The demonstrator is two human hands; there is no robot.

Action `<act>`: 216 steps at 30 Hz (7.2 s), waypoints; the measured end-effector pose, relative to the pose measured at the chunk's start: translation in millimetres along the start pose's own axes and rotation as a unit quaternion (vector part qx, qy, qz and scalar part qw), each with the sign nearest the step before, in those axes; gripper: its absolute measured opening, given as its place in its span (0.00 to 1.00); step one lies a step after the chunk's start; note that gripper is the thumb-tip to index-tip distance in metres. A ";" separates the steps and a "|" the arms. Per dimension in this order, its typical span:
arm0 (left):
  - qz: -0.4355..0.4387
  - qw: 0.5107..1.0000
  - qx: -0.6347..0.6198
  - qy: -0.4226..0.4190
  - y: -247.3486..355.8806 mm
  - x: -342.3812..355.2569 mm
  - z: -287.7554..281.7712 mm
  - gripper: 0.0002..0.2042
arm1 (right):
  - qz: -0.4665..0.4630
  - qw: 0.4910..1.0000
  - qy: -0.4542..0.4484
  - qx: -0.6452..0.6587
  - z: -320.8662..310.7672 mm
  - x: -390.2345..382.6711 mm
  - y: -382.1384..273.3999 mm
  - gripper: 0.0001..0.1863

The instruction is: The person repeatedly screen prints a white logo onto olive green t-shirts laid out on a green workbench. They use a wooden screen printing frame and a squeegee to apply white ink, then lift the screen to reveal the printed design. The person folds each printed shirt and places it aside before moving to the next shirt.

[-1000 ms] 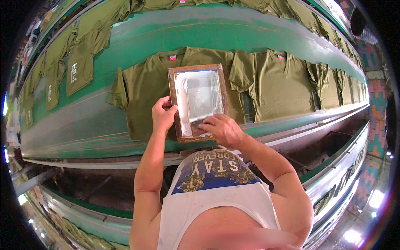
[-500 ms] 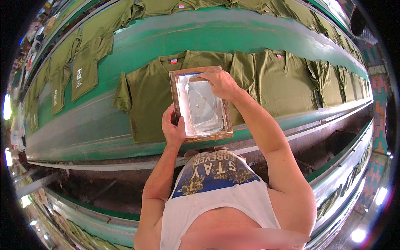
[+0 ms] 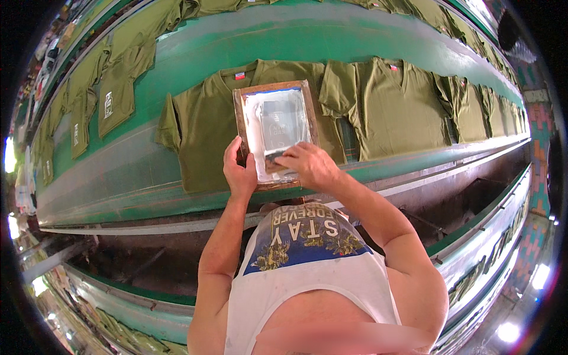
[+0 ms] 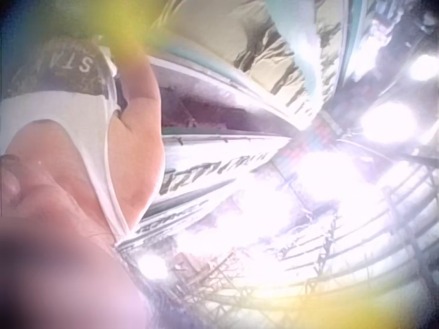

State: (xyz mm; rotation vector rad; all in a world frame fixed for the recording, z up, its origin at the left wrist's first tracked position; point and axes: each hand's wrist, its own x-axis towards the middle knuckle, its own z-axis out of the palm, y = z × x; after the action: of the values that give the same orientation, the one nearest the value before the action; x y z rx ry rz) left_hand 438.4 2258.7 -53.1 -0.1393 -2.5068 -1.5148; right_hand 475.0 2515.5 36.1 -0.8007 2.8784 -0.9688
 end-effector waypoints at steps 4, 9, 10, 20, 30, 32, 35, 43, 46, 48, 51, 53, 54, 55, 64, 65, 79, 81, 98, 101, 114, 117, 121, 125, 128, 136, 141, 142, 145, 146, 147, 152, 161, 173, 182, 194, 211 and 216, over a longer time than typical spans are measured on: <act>-0.041 0.999 -0.027 -0.013 -0.3 -0.5 0.7 0.28 | 0.004 1.000 -0.010 0.022 2.3 -28.5 -27.9 0.34; 0.009 1.000 0.011 -0.012 0.2 -2.1 2.2 0.27 | -0.001 0.998 -0.024 0.062 -3.9 -40.6 -32.2 0.33; 0.017 1.000 0.017 -0.011 0.5 -1.8 2.4 0.27 | -0.002 0.997 -0.023 0.078 -5.3 -42.4 -30.3 0.34; 0.179 0.982 0.057 0.027 16.2 -17.1 -8.2 0.22 | 0.359 0.836 0.220 0.352 19.7 -52.7 32.6 0.36; 0.141 0.986 -0.086 -0.026 72.7 -18.9 42.8 0.15 | 0.335 0.769 0.374 0.395 -7.8 -124.1 15.3 0.35; 0.139 0.977 -0.148 -0.070 87.8 -21.9 61.8 0.12 | 0.363 0.734 0.419 0.392 -18.6 -151.5 2.0 0.34; 0.142 0.954 -0.235 -0.119 109.9 -31.5 93.4 0.09 | 0.398 0.697 0.478 0.357 -24.7 -190.2 -15.4 0.34; 0.152 0.932 -0.253 -0.211 157.4 -52.3 159.9 0.08 | 0.420 0.635 0.556 0.333 -40.3 -269.6 -9.6 0.31; 0.136 0.934 -0.242 -0.225 176.8 -56.4 196.1 0.08 | 0.409 0.614 0.579 0.347 -51.8 -296.0 19.5 0.28; 0.136 0.935 -0.238 -0.225 193.6 -61.3 230.2 0.08 | 0.397 0.617 0.581 0.352 -64.9 -319.2 49.6 0.27; 0.143 0.943 -0.229 -0.196 222.3 -75.5 297.2 0.09 | 0.387 0.606 0.588 0.370 -90.1 -366.1 105.7 0.26; 0.163 0.947 -0.203 -0.187 245.2 -87.4 345.3 0.12 | 0.400 0.583 0.602 0.371 -113.8 -401.3 147.0 0.26; 0.153 0.948 -0.203 -0.193 256.9 -95.0 368.0 0.14 | 0.425 0.586 0.603 0.336 -127.8 -420.3 164.9 0.25; 0.147 0.948 -0.206 -0.192 269.2 -104.1 389.1 0.17 | 0.393 0.589 0.595 0.379 -143.0 -441.2 176.7 0.24; 0.096 0.965 -0.164 -0.180 320.7 -139.9 481.0 0.23 | 0.403 0.663 0.499 0.386 -240.6 -498.4 263.7 0.25; 0.100 0.973 -0.137 -0.157 315.1 -137.0 479.7 0.22 | 0.400 0.680 0.472 0.393 -243.8 -490.7 273.4 0.27; 0.035 0.994 -0.099 0.003 259.6 -110.4 482.1 0.15 | 0.285 0.821 0.327 0.372 -232.3 -399.9 368.7 0.30; 0.062 0.995 -0.078 0.009 255.5 -108.4 485.7 0.13 | 0.298 0.832 0.309 0.351 -232.7 -399.1 375.2 0.30; -0.033 0.985 -0.167 -0.014 247.1 -109.9 490.1 0.09 | 0.285 0.864 0.301 0.287 -227.1 -398.5 387.0 0.29; -0.031 0.985 -0.168 -0.015 243.7 -109.7 490.4 0.09 | 0.281 0.868 0.313 0.265 -224.2 -398.0 386.0 0.23; -0.066 0.981 -0.183 -0.020 247.7 -108.4 487.6 0.07 | 0.271 0.879 0.342 0.191 -216.8 -393.8 385.3 0.18; -0.050 0.980 -0.190 -0.016 247.6 -107.4 489.1 0.06 | 0.290 0.868 0.341 0.213 -221.4 -391.4 385.8 0.17; -0.025 0.984 -0.178 -0.018 244.8 -106.7 489.4 0.06 | 0.391 0.817 0.282 0.314 -244.3 -387.6 379.9 0.20; -0.015 0.994 -0.106 -0.019 245.1 -105.0 488.1 0.07 | 0.152 0.948 0.267 0.084 -266.6 -393.3 334.6 0.24; -0.011 0.991 -0.129 -0.027 248.9 -105.2 487.6 0.10 | 0.033 0.994 0.096 0.049 -279.1 -392.7 300.8 0.26; -0.120 0.958 -0.257 -0.031 259.0 -84.3 481.3 0.26 | 0.100 0.988 -0.013 -0.119 -277.9 -359.7 278.2 0.25; -0.143 0.959 -0.188 -0.158 259.8 -49.4 459.6 0.31 | 0.175 0.982 0.020 -0.065 -295.1 -349.1 286.1 0.21; -0.158 0.954 -0.186 -0.173 258.6 -44.5 458.3 0.32 | 0.201 0.977 0.042 -0.052 -298.9 -347.7 285.7 0.20; -0.194 0.950 -0.134 -0.203 252.8 -36.9 459.3 0.34 | 0.259 0.955 0.126 -0.063 -299.3 -339.5 280.0 0.17; -0.215 0.947 -0.107 -0.212 251.0 -35.3 458.8 0.35 | 0.289 0.942 0.148 -0.088 -294.8 -334.4 277.6 0.17; -0.202 0.953 -0.088 -0.208 249.9 -34.5 458.6 0.35 | 0.317 0.926 0.171 -0.113 -289.4 -329.0 276.2 0.16; -0.184 0.957 -0.013 -0.222 258.0 -31.8 458.4 0.40 | 0.417 0.875 0.193 -0.155 -262.8 -309.6 284.2 0.17; -0.203 0.946 -0.021 -0.250 274.3 -27.0 451.4 0.45 | 0.448 0.852 0.253 -0.093 -255.7 -276.4 313.8 0.16; -0.223 0.949 -0.049 -0.216 271.6 -34.6 456.9 0.42 | 0.077 0.987 0.023 -0.141 -301.0 -204.9 380.1 0.18; -0.301 0.928 -0.092 -0.201 273.6 -30.1 453.1 0.37 | -0.016 0.988 -0.041 -0.149 -310.7 -259.5 384.5 0.21; -0.335 0.918 -0.086 -0.195 292.1 -28.1 450.0 0.38 | -0.036 0.991 -0.053 -0.116 -287.0 -347.4 319.2 0.18; -0.335 0.925 -0.073 -0.162 287.0 -34.3 452.9 0.36 | 0.041 0.993 0.016 -0.109 -312.2 -242.6 409.8 0.25; -0.336 0.922 -0.092 -0.167 287.5 -35.8 453.9 0.31 | -0.009 0.993 0.004 -0.121 -295.9 -305.5 362.1 0.24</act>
State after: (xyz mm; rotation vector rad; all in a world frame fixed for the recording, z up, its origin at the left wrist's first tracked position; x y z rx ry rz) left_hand 468.5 2795.2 -17.2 0.5395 -2.8369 -2.1330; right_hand 525.0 3071.7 23.1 -0.8375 3.0403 -0.6305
